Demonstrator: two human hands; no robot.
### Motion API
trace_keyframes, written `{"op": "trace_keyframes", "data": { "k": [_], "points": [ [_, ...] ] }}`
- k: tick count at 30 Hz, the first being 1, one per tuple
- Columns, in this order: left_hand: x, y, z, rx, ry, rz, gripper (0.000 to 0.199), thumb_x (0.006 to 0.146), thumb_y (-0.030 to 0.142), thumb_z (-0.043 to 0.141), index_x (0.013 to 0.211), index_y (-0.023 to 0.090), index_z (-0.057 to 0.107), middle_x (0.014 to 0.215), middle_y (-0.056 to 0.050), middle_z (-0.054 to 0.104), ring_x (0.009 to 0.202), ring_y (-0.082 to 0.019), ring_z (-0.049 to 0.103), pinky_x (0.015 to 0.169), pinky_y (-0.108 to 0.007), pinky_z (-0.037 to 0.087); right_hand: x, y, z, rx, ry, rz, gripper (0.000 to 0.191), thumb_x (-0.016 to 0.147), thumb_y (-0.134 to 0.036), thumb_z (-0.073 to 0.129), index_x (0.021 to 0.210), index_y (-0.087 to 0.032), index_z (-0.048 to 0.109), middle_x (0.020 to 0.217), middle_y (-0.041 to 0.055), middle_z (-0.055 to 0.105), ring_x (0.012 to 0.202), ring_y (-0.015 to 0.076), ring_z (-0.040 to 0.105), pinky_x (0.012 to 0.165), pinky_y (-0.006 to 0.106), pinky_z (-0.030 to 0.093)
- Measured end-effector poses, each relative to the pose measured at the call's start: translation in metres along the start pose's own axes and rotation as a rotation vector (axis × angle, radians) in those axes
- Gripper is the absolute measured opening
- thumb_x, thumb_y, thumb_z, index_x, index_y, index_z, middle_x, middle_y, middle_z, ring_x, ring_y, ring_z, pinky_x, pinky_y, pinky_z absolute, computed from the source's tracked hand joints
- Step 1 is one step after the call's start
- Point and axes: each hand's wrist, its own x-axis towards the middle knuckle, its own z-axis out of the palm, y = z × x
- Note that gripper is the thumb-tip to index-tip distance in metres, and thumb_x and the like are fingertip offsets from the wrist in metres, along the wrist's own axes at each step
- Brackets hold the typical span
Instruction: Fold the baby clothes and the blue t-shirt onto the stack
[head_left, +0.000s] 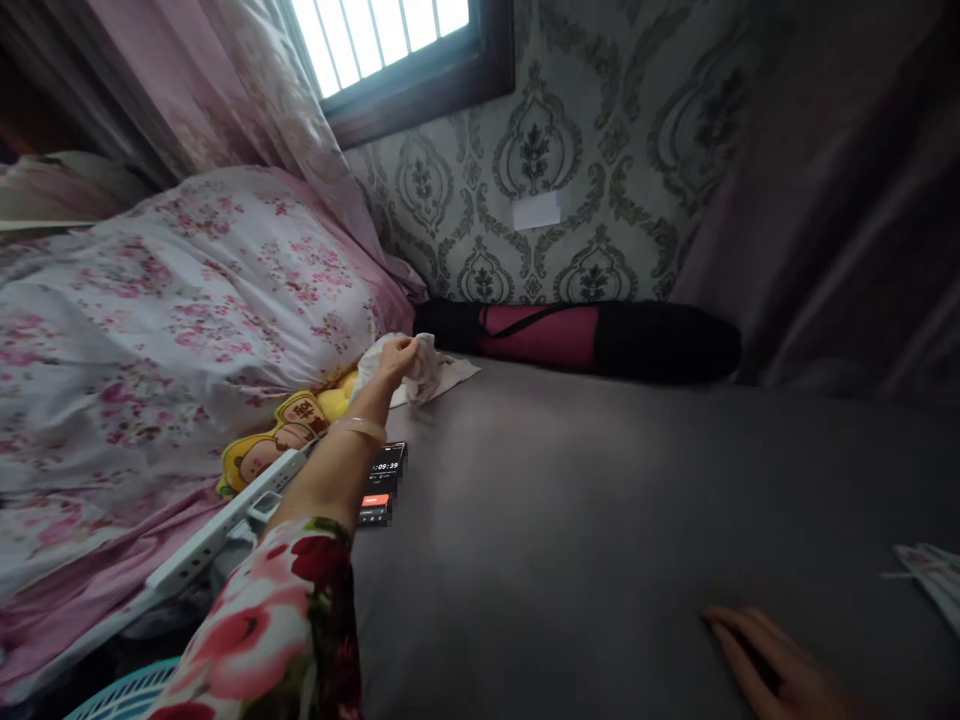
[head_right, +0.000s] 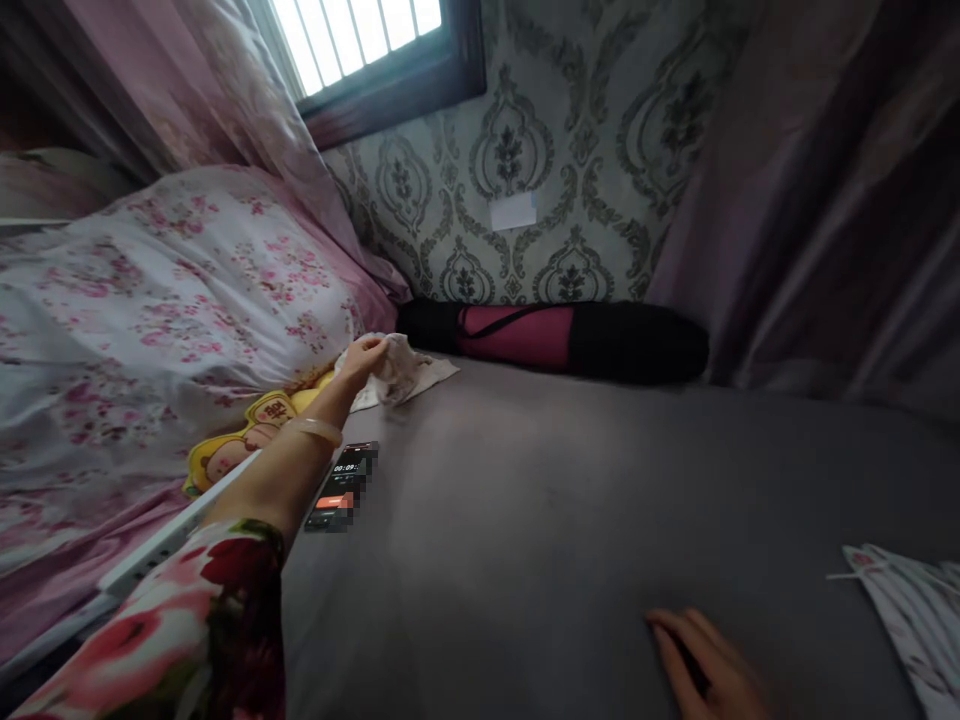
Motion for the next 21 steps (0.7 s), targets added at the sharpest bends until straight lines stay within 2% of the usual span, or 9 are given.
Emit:
{"op": "trace_keyframes", "data": {
  "k": [2, 4, 9, 12, 15, 17, 19, 21],
  "points": [
    [-0.009, 0.022, 0.007, -0.198, -0.069, 0.024, 0.035, 0.084, 0.038, 0.05, 0.093, 0.011, 0.068, 0.069, -0.002, 0.063, 0.067, -0.013, 0.056, 0.059, -0.02, 0.041, 0.002, -0.008, -0.003, 0.023, -0.003, -0.012, 0.035, 0.082, -0.05, 0.05, 0.091, -0.026, 0.075, 0.097, 0.0067, 0.073, 0.094, 0.025, 0.069, 0.081, 0.034, 0.057],
    [-0.024, 0.043, 0.013, -0.432, -0.196, 0.031, 0.034, 0.082, 0.041, 0.055, 0.093, 0.011, 0.066, 0.066, -0.001, 0.06, 0.062, -0.011, 0.052, 0.056, -0.02, 0.04, 0.007, -0.017, -0.008, 0.062, -0.037, -0.016, 0.035, 0.083, -0.049, 0.049, 0.087, -0.026, 0.074, 0.093, 0.007, 0.073, 0.09, 0.0248, 0.069, 0.08, 0.035, 0.057],
    [-0.077, 0.093, 0.032, -0.803, -0.633, 0.119, 0.033, 0.076, 0.044, 0.065, 0.081, 0.011, 0.061, 0.064, 0.002, 0.052, 0.056, -0.007, 0.045, 0.053, -0.018, 0.037, 0.036, -0.055, -0.034, 0.168, -0.196, 0.006, 0.037, 0.082, -0.052, 0.048, 0.078, -0.024, 0.072, 0.082, 0.0066, 0.074, 0.078, 0.0251, 0.07, 0.073, 0.037, 0.057],
    [-0.117, 0.13, 0.033, -0.88, -0.897, 0.242, 0.035, 0.074, 0.045, 0.068, 0.078, 0.011, 0.06, 0.066, 0.002, 0.052, 0.058, -0.006, 0.046, 0.055, -0.018, 0.039, 0.06, -0.094, -0.054, 0.217, -0.05, -0.054, 0.034, 0.084, -0.05, 0.051, 0.088, -0.023, 0.071, 0.091, 0.0066, 0.072, 0.088, 0.0242, 0.068, 0.081, 0.038, 0.055],
    [-0.156, 0.17, 0.015, -0.82, -1.12, 0.39, 0.037, 0.077, 0.047, 0.066, 0.082, 0.011, 0.063, 0.07, 0.001, 0.056, 0.062, -0.008, 0.051, 0.057, -0.018, 0.041, 0.081, -0.137, -0.069, 0.258, 0.211, -0.15, 0.034, 0.085, -0.048, 0.053, 0.106, -0.023, 0.065, 0.111, 0.0073, 0.066, 0.101, 0.0232, 0.063, 0.092, 0.041, 0.05],
    [-0.178, 0.194, -0.007, -0.767, -1.216, 0.498, 0.037, 0.079, 0.048, 0.064, 0.087, 0.011, 0.065, 0.073, -0.001, 0.06, 0.065, -0.009, 0.054, 0.058, -0.019, 0.043, 0.089, -0.16, -0.076, 0.31, 0.31, -0.201, 0.047, 0.081, -0.049, 0.062, 0.121, -0.025, 0.058, 0.125, 0.0074, 0.059, 0.114, 0.0246, 0.057, 0.099, 0.043, 0.045],
    [-0.192, 0.212, -0.032, -0.729, -1.263, 0.608, 0.038, 0.081, 0.048, 0.063, 0.09, 0.012, 0.066, 0.076, -0.003, 0.063, 0.069, -0.011, 0.058, 0.06, -0.02, 0.045, 0.089, -0.176, -0.084, 0.41, 0.271, -0.236, 0.053, 0.076, -0.052, 0.067, 0.121, -0.025, 0.058, 0.126, 0.007, 0.06, 0.115, 0.0252, 0.057, 0.097, 0.042, 0.046],
    [-0.198, 0.223, -0.05, -0.694, -1.25, 0.699, 0.039, 0.081, 0.049, 0.063, 0.091, 0.011, 0.068, 0.078, -0.005, 0.066, 0.072, -0.013, 0.061, 0.063, -0.022, 0.048, 0.084, -0.183, -0.094, 0.51, 0.1, -0.21, 0.044, 0.076, -0.054, 0.067, 0.108, -0.024, 0.066, 0.109, 0.0059, 0.068, 0.1, 0.0244, 0.063, 0.086, 0.038, 0.052]
  ]
}}
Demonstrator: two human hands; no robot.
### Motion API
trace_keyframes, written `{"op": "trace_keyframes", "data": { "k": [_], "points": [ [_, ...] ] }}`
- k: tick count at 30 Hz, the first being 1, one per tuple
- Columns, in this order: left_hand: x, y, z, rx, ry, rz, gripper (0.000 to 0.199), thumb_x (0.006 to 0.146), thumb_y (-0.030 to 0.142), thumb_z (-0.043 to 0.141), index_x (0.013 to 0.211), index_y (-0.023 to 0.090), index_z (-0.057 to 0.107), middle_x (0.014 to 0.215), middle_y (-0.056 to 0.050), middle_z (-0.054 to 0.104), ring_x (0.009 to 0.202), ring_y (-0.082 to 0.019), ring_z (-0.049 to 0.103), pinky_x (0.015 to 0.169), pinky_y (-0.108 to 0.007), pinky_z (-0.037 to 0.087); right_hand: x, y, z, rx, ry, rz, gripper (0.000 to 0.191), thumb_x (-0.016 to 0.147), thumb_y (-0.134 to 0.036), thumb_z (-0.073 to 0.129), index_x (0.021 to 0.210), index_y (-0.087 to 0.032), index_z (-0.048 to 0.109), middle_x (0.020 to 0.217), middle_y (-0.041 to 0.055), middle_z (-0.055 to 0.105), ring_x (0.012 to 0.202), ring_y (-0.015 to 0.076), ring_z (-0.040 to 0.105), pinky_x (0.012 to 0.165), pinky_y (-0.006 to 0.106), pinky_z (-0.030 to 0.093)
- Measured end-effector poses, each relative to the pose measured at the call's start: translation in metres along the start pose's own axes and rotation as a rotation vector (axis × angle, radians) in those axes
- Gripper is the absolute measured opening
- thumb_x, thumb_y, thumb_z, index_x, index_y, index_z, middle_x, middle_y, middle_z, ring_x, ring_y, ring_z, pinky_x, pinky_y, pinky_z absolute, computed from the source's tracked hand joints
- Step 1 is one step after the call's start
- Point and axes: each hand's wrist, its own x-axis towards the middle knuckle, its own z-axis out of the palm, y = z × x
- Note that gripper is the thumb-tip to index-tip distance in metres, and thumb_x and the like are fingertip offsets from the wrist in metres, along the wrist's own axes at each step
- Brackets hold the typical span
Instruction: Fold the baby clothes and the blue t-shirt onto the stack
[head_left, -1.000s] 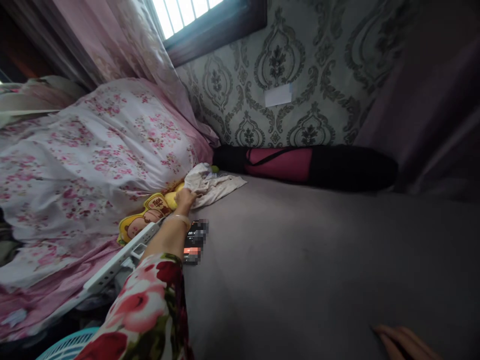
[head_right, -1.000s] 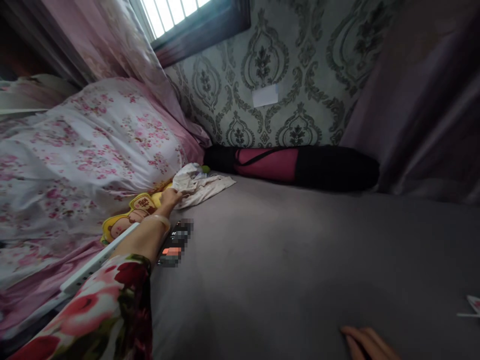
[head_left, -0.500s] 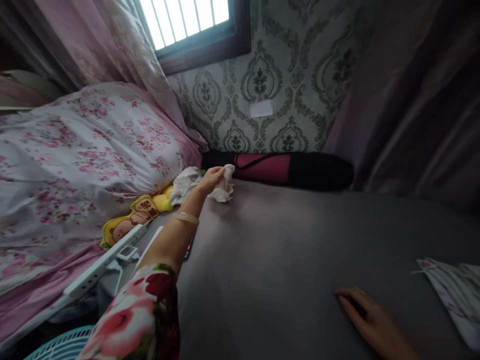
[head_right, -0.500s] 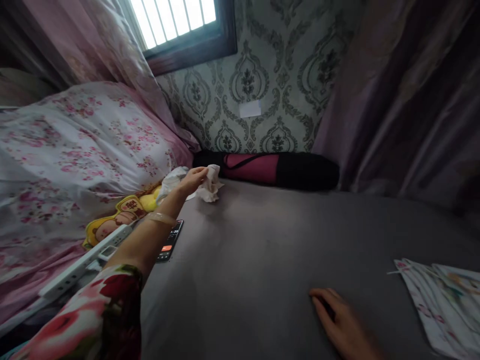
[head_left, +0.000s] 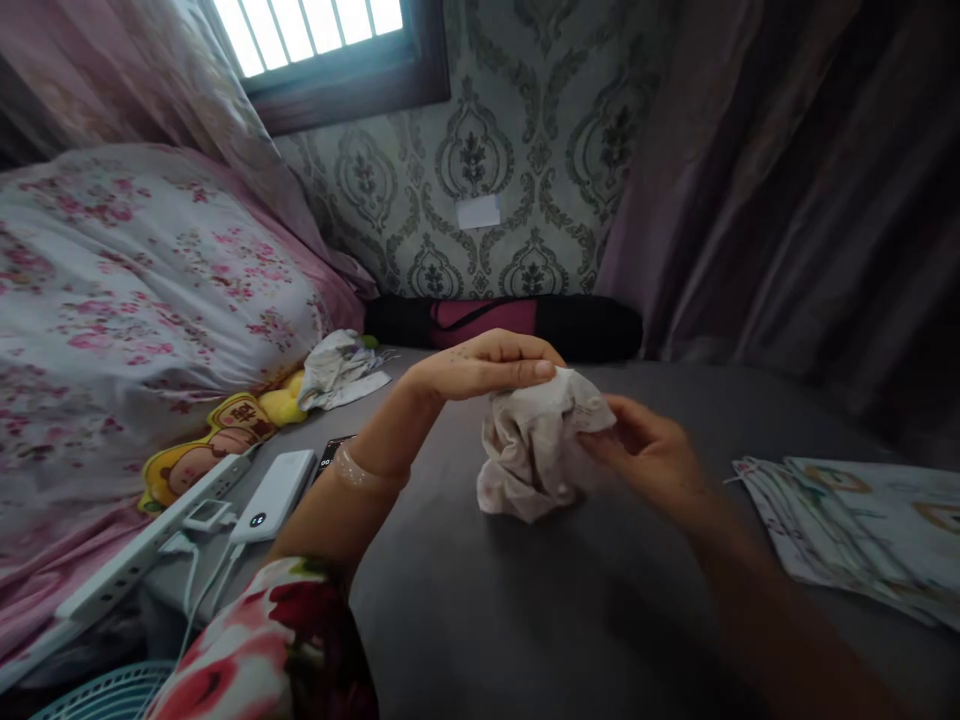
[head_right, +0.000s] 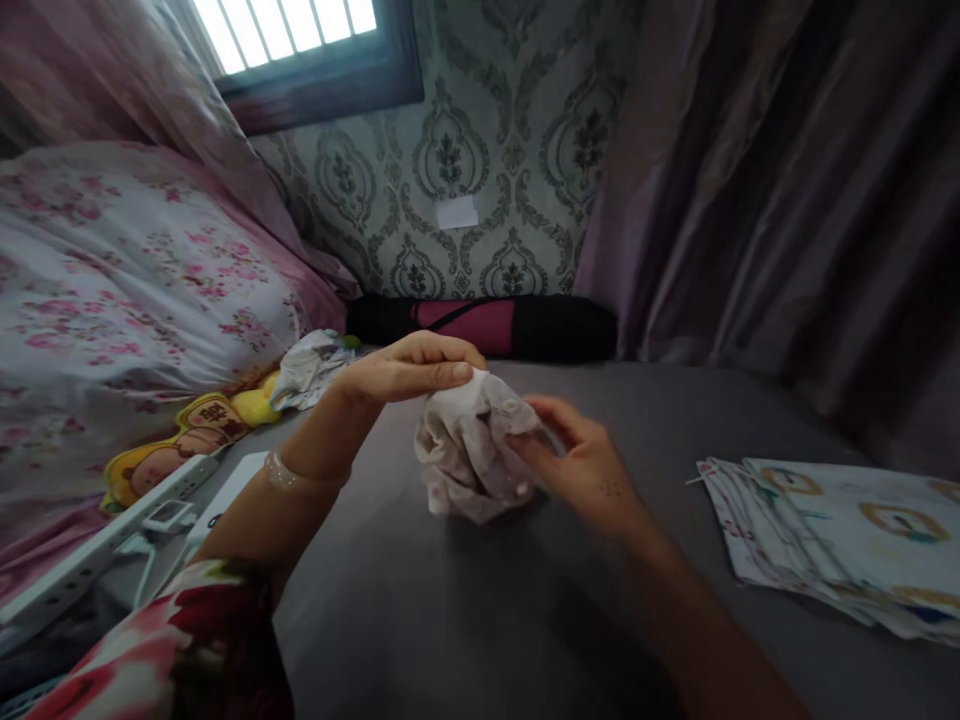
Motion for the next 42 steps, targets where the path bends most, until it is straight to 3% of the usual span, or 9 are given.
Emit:
{"op": "trace_keyframes", "data": {
  "k": [3, 7, 12, 17, 22, 25, 29, 33, 42],
  "points": [
    [-0.004, 0.001, -0.004, 0.081, 0.01, -0.001, 0.038, 0.081, 0.047, 0.064, 0.094, 0.012, 0.069, 0.086, -0.006, 0.068, 0.08, -0.016, 0.062, 0.069, -0.023, 0.05, -0.009, -0.008, -0.016, 0.1, -0.137, 0.192, 0.036, 0.079, -0.056, 0.063, 0.088, -0.022, 0.07, 0.08, 0.0029, 0.07, 0.072, 0.0198, 0.065, 0.062, 0.03, 0.053],
    [-0.003, -0.05, 0.0, 0.01, 0.083, -0.124, 0.037, 0.085, 0.047, 0.057, 0.098, 0.014, 0.068, 0.091, -0.005, 0.067, 0.082, -0.014, 0.06, 0.072, -0.023, 0.048, -0.015, 0.007, -0.033, 0.074, -0.117, 0.358, 0.039, 0.082, -0.058, 0.057, 0.091, -0.022, 0.069, 0.075, 0.0016, 0.068, 0.061, 0.0168, 0.06, 0.051, 0.025, 0.047],
    [-0.004, -0.122, 0.036, -0.251, 0.137, -0.317, 0.022, 0.076, 0.027, 0.054, 0.088, 0.012, 0.065, 0.081, -0.004, 0.064, 0.071, -0.013, 0.057, 0.063, -0.022, 0.045, -0.019, 0.056, -0.039, -0.201, -0.31, 0.292, 0.04, 0.086, -0.055, 0.051, 0.08, -0.018, 0.068, 0.071, 0.0014, 0.064, 0.065, 0.016, 0.057, 0.055, 0.025, 0.043],
    [-0.012, -0.147, 0.064, -0.197, 0.128, -0.352, 0.029, 0.064, 0.014, 0.056, 0.092, 0.012, 0.063, 0.08, -0.001, 0.063, 0.067, -0.01, 0.055, 0.06, -0.02, 0.043, -0.029, 0.091, -0.041, -0.378, -0.583, 0.255, 0.036, 0.088, -0.046, 0.048, 0.086, -0.018, 0.07, 0.078, 0.0026, 0.068, 0.07, 0.0176, 0.059, 0.062, 0.029, 0.045],
    [-0.003, -0.149, 0.071, -0.178, 0.136, -0.229, 0.023, 0.072, 0.024, 0.062, 0.09, 0.011, 0.067, 0.082, -0.004, 0.067, 0.071, -0.011, 0.057, 0.064, -0.021, 0.045, -0.015, 0.08, -0.017, -0.318, -0.384, 0.198, 0.042, 0.084, -0.042, 0.056, 0.12, -0.021, 0.063, 0.122, 0.0096, 0.064, 0.108, 0.0255, 0.06, 0.086, 0.036, 0.048],
    [0.01, -0.147, 0.072, -0.166, 0.177, -0.181, 0.024, 0.074, 0.03, 0.065, 0.088, 0.011, 0.069, 0.074, -0.003, 0.066, 0.064, -0.01, 0.056, 0.06, -0.021, 0.044, -0.001, 0.067, 0.001, -0.191, -0.365, 0.15, 0.041, 0.082, -0.042, 0.059, 0.115, -0.02, 0.065, 0.114, 0.0076, 0.068, 0.102, 0.0238, 0.063, 0.085, 0.034, 0.049],
    [0.018, -0.152, 0.072, -0.015, 0.568, -0.115, 0.021, 0.073, 0.032, 0.068, 0.082, 0.013, 0.067, 0.073, -0.003, 0.065, 0.065, -0.01, 0.056, 0.06, -0.021, 0.044, 0.012, 0.066, 0.004, -0.193, -0.192, 0.244, 0.034, 0.08, -0.047, 0.06, 0.092, -0.018, 0.071, 0.084, 0.0046, 0.072, 0.077, 0.0219, 0.066, 0.065, 0.03, 0.05],
    [0.001, -0.163, 0.07, 0.164, 0.889, -0.205, 0.016, 0.076, 0.031, 0.066, 0.078, 0.015, 0.066, 0.072, -0.002, 0.063, 0.067, -0.012, 0.056, 0.063, -0.023, 0.044, 0.015, 0.074, -0.007, -0.249, -0.06, 0.271, 0.035, 0.076, -0.05, 0.062, 0.087, -0.018, 0.072, 0.08, 0.0047, 0.072, 0.074, 0.0218, 0.065, 0.06, 0.029, 0.049],
    [-0.037, -0.168, 0.096, 0.176, 0.707, -0.545, 0.043, 0.064, 0.051, 0.075, 0.089, 0.016, 0.066, 0.085, -0.005, 0.066, 0.078, -0.016, 0.06, 0.066, -0.026, 0.045, 0.014, 0.062, -0.01, -0.254, -0.087, 0.322, 0.036, 0.074, -0.051, 0.062, 0.083, -0.018, 0.073, 0.082, 0.0054, 0.073, 0.073, 0.0221, 0.066, 0.059, 0.029, 0.049]
  ]
}}
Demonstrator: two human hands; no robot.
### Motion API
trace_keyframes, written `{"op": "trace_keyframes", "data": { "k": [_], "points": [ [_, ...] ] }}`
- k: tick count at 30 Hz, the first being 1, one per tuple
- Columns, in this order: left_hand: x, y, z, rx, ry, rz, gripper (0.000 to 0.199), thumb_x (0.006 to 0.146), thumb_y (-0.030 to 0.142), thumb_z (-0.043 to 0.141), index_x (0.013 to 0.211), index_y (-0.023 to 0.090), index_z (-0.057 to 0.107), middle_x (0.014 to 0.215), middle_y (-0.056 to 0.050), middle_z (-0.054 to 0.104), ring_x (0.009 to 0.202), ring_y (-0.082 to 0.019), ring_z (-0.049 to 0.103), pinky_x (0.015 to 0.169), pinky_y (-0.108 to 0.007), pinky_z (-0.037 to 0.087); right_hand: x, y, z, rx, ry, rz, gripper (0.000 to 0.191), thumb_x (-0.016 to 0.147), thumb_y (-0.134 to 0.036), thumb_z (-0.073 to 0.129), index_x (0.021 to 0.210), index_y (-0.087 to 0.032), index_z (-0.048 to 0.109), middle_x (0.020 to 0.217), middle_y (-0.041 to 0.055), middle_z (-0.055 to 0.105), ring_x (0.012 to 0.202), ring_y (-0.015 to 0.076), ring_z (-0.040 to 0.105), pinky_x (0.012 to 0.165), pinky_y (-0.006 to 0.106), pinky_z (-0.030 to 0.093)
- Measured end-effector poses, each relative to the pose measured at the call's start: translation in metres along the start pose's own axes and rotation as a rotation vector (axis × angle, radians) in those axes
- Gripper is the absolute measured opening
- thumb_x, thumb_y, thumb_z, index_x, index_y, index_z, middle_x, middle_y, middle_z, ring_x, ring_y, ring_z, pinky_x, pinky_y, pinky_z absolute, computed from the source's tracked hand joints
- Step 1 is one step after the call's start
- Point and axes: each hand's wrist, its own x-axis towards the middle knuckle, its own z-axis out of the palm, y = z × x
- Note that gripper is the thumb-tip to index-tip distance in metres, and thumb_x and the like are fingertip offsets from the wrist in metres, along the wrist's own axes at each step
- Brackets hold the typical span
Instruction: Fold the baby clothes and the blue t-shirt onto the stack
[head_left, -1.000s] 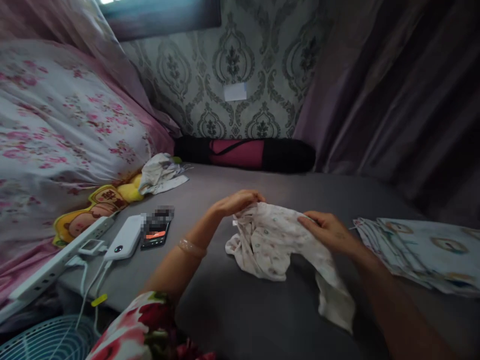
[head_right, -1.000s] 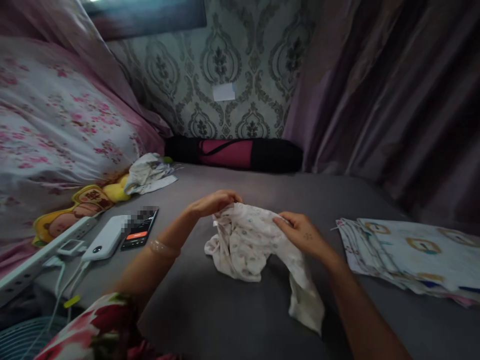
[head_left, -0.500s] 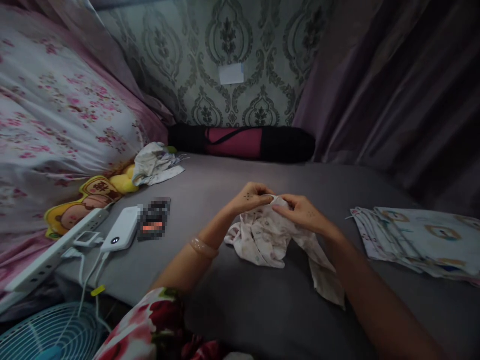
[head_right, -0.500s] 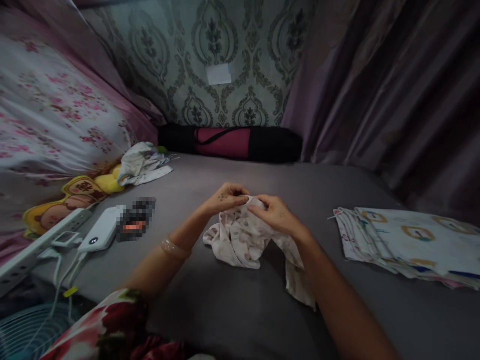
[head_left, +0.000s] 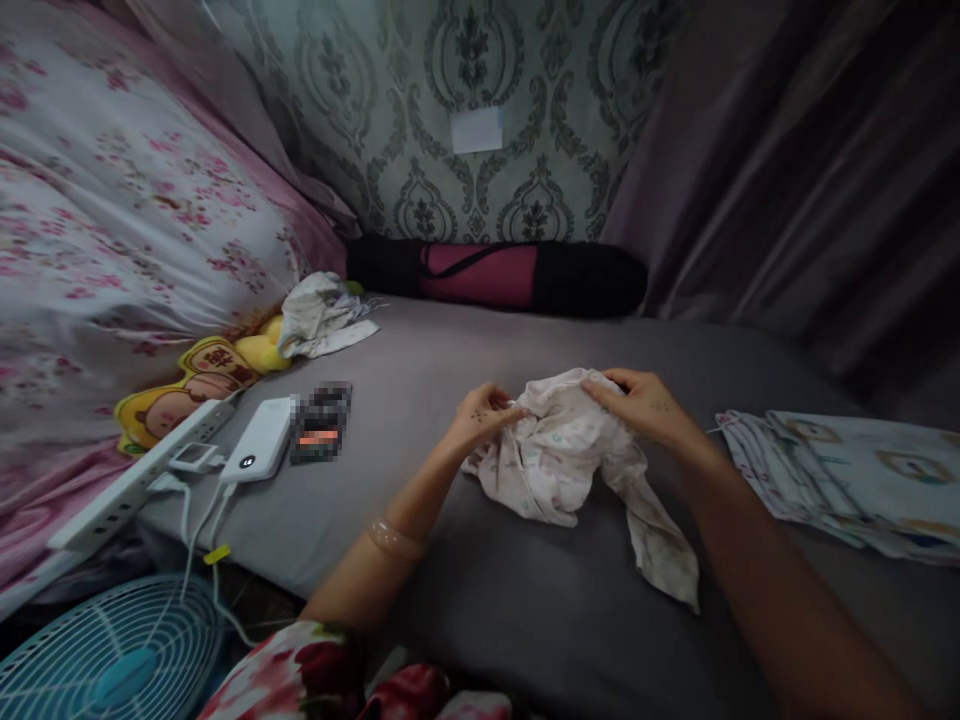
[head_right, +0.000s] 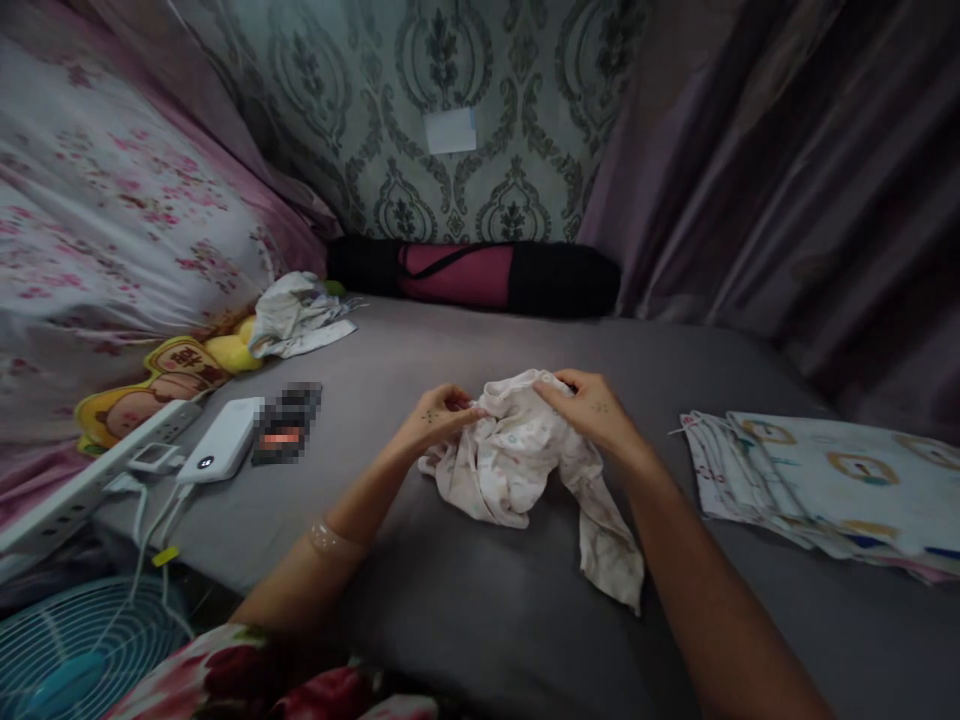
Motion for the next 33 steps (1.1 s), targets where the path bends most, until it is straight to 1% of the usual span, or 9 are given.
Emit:
{"op": "trace_keyframes", "data": {
  "k": [5, 9, 12, 16, 21, 24, 28, 30, 33],
  "points": [
    [-0.002, -0.007, 0.01, -0.129, -0.061, -0.075, 0.036, 0.064, 0.042, 0.076, 0.084, 0.015, 0.063, 0.075, -0.002, 0.064, 0.067, -0.012, 0.058, 0.055, -0.021, 0.041, -0.003, -0.004, -0.009, 0.001, -0.017, 0.023, 0.041, 0.072, -0.056, 0.063, 0.085, -0.018, 0.073, 0.083, 0.006, 0.073, 0.072, 0.0226, 0.066, 0.055, 0.028, 0.048],
    [-0.008, -0.005, 0.005, -0.299, -0.096, -0.088, 0.029, 0.066, 0.038, 0.073, 0.078, 0.015, 0.061, 0.063, 0.003, 0.057, 0.053, -0.008, 0.05, 0.047, -0.018, 0.035, -0.006, 0.001, -0.025, -0.047, 0.0, 0.069, 0.043, 0.072, -0.058, 0.064, 0.088, -0.02, 0.074, 0.083, 0.0059, 0.073, 0.07, 0.0223, 0.066, 0.054, 0.028, 0.048],
    [-0.015, 0.001, -0.007, -0.406, -0.151, -0.042, 0.032, 0.065, 0.041, 0.074, 0.077, 0.014, 0.063, 0.065, 0.002, 0.059, 0.056, -0.009, 0.052, 0.052, -0.02, 0.039, -0.01, 0.006, -0.037, 0.001, -0.071, 0.062, 0.041, 0.071, -0.057, 0.066, 0.091, -0.022, 0.073, 0.087, 0.0057, 0.073, 0.073, 0.0218, 0.066, 0.057, 0.029, 0.049],
    [-0.023, 0.01, -0.029, -0.431, -0.194, 0.056, 0.032, 0.064, 0.044, 0.074, 0.074, 0.014, 0.068, 0.067, 0.0, 0.062, 0.063, -0.01, 0.054, 0.061, -0.023, 0.042, -0.019, 0.005, -0.048, 0.075, -0.179, 0.04, 0.039, 0.067, -0.055, 0.071, 0.087, -0.023, 0.073, 0.083, 0.0053, 0.073, 0.068, 0.0206, 0.064, 0.056, 0.03, 0.05],
    [-0.029, 0.021, -0.058, -0.461, -0.096, 0.117, 0.031, 0.063, 0.042, 0.076, 0.075, 0.014, 0.071, 0.071, -0.003, 0.066, 0.068, -0.012, 0.058, 0.067, -0.025, 0.045, -0.029, -0.014, -0.048, 0.004, -0.102, -0.048, 0.041, 0.064, -0.059, 0.07, 0.079, -0.021, 0.072, 0.075, 0.0045, 0.071, 0.065, 0.0191, 0.062, 0.056, 0.029, 0.048],
    [-0.026, 0.037, -0.081, -0.514, -0.037, 0.105, 0.029, 0.063, 0.039, 0.076, 0.079, 0.015, 0.071, 0.074, -0.004, 0.067, 0.068, -0.012, 0.06, 0.068, -0.027, 0.048, -0.029, -0.034, -0.046, -0.051, -0.042, -0.126, 0.045, 0.065, -0.063, 0.068, 0.078, -0.02, 0.072, 0.075, 0.0043, 0.071, 0.067, 0.0189, 0.062, 0.058, 0.029, 0.048],
    [-0.016, 0.078, -0.118, -0.567, 0.001, 0.124, 0.024, 0.062, 0.032, 0.078, 0.077, 0.015, 0.07, 0.073, -0.005, 0.067, 0.065, -0.012, 0.06, 0.067, -0.029, 0.05, -0.025, -0.066, -0.052, -0.101, 0.095, -0.243, 0.047, 0.067, -0.065, 0.066, 0.079, -0.02, 0.072, 0.074, 0.0036, 0.07, 0.066, 0.0187, 0.062, 0.055, 0.027, 0.045],
    [-0.014, 0.102, -0.138, -0.529, -0.031, 0.146, 0.023, 0.061, 0.029, 0.079, 0.076, 0.014, 0.07, 0.071, -0.005, 0.067, 0.062, -0.013, 0.06, 0.064, -0.03, 0.049, -0.021, -0.082, -0.059, -0.114, 0.159, -0.276, 0.047, 0.067, -0.066, 0.065, 0.079, -0.021, 0.072, 0.073, 0.0038, 0.07, 0.064, 0.0189, 0.062, 0.052, 0.027, 0.044],
    [-0.015, 0.13, -0.163, -0.368, -0.112, 0.225, 0.022, 0.063, 0.031, 0.079, 0.073, 0.013, 0.071, 0.067, -0.007, 0.065, 0.06, -0.015, 0.06, 0.06, -0.032, 0.048, -0.013, -0.097, -0.073, -0.168, 0.229, -0.298, 0.047, 0.065, -0.067, 0.066, 0.073, -0.021, 0.072, 0.065, 0.0037, 0.068, 0.058, 0.0186, 0.06, 0.046, 0.027, 0.04]
  ]
}}
